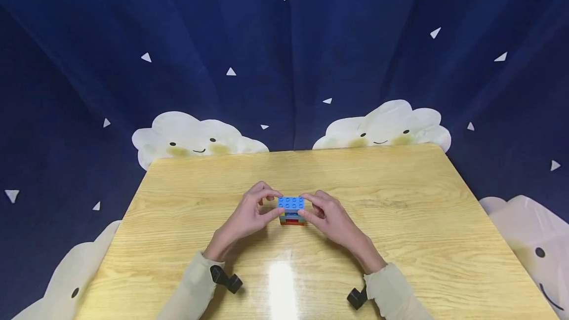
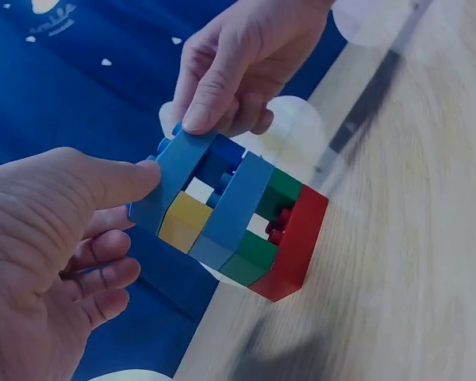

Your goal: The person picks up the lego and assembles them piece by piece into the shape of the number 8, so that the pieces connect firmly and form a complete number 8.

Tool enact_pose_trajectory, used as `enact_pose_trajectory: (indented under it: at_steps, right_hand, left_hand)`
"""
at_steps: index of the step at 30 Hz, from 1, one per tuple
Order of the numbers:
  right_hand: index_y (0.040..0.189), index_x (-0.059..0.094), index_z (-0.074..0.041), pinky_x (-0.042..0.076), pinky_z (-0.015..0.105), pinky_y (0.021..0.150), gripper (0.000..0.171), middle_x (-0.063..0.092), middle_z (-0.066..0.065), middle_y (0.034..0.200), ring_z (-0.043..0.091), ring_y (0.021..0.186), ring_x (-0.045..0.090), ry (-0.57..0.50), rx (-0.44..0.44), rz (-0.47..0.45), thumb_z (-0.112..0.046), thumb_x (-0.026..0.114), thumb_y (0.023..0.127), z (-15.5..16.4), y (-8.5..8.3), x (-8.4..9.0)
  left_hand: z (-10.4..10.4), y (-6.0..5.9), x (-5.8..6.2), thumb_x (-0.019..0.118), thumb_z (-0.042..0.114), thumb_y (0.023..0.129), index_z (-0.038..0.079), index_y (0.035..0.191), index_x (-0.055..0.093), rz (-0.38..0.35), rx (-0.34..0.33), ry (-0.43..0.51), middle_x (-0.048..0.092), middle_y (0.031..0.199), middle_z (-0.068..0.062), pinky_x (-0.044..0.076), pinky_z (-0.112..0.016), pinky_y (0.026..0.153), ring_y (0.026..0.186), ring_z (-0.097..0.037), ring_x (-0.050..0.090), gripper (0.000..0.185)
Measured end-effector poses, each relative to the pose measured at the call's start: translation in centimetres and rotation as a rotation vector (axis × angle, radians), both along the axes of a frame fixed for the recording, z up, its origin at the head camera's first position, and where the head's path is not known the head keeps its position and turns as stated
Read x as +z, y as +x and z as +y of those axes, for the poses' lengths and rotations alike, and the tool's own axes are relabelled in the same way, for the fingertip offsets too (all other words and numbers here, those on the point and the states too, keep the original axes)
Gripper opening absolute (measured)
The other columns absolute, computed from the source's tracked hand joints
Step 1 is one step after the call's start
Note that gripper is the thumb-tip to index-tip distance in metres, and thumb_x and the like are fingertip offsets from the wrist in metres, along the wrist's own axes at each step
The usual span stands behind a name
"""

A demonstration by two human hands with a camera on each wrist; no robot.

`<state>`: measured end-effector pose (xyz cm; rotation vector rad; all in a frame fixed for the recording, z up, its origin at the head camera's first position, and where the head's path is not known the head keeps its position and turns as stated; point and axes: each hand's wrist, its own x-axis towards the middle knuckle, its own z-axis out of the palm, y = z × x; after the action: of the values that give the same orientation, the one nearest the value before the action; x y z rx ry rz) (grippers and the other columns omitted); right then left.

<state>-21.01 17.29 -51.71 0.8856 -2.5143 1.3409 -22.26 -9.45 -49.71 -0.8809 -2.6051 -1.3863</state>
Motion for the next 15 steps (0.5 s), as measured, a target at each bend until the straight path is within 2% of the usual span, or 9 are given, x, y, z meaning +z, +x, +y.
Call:
enact_pose_trajectory:
  at_steps: [6, 11, 15]
  right_hand:
    - [0.134, 0.071, -0.012, 0.032, 0.022, 0.055, 0.037, 0.039, -0.007, 0.074, 0.005, 0.061, 0.034, 0.01, 0.002, 0.001, -0.016, 0.076, 0.097, 0.1, 0.1, 0.1]
    - [0.135, 0.07, -0.01, 0.032, 0.022, 0.055, 0.038, 0.039, -0.008, 0.071, 0.004, 0.061, 0.034, -0.009, 0.012, 0.025, -0.012, 0.076, 0.097, 0.1, -0.1, -0.2]
    - [0.134, 0.069, -0.01, 0.033, 0.023, 0.055, 0.038, 0.042, -0.007, 0.072, 0.005, 0.062, 0.036, -0.03, 0.024, 0.023, -0.01, 0.075, 0.097, -0.1, -0.3, -0.9]
  left_hand:
    - [0.2, -0.2, -0.3, 0.084, 0.023, 0.09, 0.01, 0.118, 0.076, 0.019, 0.009, 0.028, 0.062, 0.1, -0.008, 0.045, -0.027, 0.067, 0.084, -0.033, 0.058, 0.032]
    - [0.2, -0.2, -0.2, 0.083, 0.022, 0.091, 0.009, 0.118, 0.075, 0.028, -0.002, 0.041, 0.063, 0.1, -0.014, 0.042, -0.024, 0.065, 0.085, -0.035, 0.058, 0.031]
    - [0.0, -0.1, -0.8, 0.083, 0.024, 0.091, 0.01, 0.118, 0.075, 0.035, 0.014, 0.036, 0.063, 0.098, -0.014, 0.043, -0.024, 0.064, 0.085, -0.034, 0.059, 0.031]
